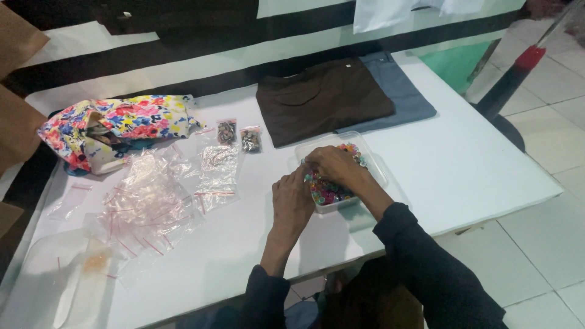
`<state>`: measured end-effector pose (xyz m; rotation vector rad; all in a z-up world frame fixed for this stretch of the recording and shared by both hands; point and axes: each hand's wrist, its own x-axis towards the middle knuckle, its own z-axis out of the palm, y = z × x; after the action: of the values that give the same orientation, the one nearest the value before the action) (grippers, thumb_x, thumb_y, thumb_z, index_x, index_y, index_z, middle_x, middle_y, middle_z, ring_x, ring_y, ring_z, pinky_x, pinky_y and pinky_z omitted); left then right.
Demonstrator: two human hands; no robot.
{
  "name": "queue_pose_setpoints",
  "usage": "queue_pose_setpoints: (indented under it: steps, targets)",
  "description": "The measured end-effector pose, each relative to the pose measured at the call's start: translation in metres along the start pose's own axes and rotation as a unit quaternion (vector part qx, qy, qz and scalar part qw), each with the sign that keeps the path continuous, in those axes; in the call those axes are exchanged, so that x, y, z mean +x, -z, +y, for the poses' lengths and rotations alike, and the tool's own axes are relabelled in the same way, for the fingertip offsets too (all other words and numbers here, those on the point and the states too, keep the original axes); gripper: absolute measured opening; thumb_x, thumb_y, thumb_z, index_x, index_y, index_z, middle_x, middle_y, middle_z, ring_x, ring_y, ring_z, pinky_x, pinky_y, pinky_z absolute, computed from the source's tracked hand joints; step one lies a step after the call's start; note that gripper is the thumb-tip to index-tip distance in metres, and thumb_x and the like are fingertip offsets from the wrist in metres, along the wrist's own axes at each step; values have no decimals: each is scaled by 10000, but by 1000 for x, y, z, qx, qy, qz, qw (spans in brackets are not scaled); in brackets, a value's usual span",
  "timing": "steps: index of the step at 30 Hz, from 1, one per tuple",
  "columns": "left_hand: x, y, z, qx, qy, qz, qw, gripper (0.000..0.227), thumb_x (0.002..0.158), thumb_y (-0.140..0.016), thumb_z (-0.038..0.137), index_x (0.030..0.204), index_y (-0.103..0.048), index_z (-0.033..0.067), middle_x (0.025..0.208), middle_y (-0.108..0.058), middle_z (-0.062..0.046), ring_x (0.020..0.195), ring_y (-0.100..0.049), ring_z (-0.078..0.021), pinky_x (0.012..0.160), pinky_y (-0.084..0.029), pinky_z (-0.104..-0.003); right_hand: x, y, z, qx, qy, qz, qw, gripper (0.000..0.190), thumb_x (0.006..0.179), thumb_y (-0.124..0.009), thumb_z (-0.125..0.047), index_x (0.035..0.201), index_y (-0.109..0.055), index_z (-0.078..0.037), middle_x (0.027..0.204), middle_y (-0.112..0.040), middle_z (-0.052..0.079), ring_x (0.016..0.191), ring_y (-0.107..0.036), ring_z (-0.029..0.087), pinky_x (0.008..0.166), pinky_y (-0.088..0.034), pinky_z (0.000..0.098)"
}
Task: The person picks small colorful beads from a plastic container and places them into small clear plastic bags. They seal each bag and set it aside, repeating the process multiple times.
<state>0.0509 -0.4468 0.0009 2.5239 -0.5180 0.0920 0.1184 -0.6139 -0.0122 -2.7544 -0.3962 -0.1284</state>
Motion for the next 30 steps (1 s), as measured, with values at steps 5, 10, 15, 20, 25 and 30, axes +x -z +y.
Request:
queue_pose_setpoints:
  steps: [5,10,15,20,25,30]
  targets:
    - [10,-9,-9,-29,2,18,999,306,1006,-596,144,1309,-558,152,1171,-721,-83,1171,-666,-322,1095,-424,-555,9,-26,22,-64,9,-5,998,258,933,-615,-118,1140,-763,-158,1068,-757,127,1063,-721,365,969,-577,484]
    - [25,-14,-6,24,-4,59,998,248,993,-591,116,1233,-637,158,1053,-762,-42,1064,-710,-277,1027,-476,-518,2,-15,43,-52,-14,-4,999,201,956,-659,-226,1122,-769,-195,1012,-763,119,1033,-735,348,942,-589,466]
    - [49,-30,-5,140,-100,75,982,332,966,-624,61,1277,-666,168,1090,-764,-44,1098,-694,-245,1077,-404,-508,-31,37,28,187,-84,66,977,209,943,-696,-226,1125,-774,-159,1077,-764,189,1105,-686,447,972,-538,547]
    - [57,-36,-4,95,-98,73,988,282,950,-705,179,1230,-704,201,1014,-782,-9,1028,-723,-217,1074,-402,-498,-37,34,25,274,-79,68,956,170,913,-747,-218,1055,-820,-159,1012,-794,172,1067,-724,399,936,-543,530]
    - [56,-40,-6,56,-79,90,991,225,948,-698,128,1157,-757,189,917,-800,-2,956,-755,-201,1078,-413,-464,-41,35,18,302,-63,65,949,159,885,-770,-214,1021,-838,-168,999,-800,183,1059,-728,397,933,-545,539]
    - [56,-36,0,63,-88,99,989,166,926,-728,121,1071,-787,173,802,-788,-42,841,-776,-220,1076,-414,-469,-38,33,23,300,-68,54,950,131,909,-764,-178,1008,-845,-150,946,-801,185,972,-749,398,883,-563,502]
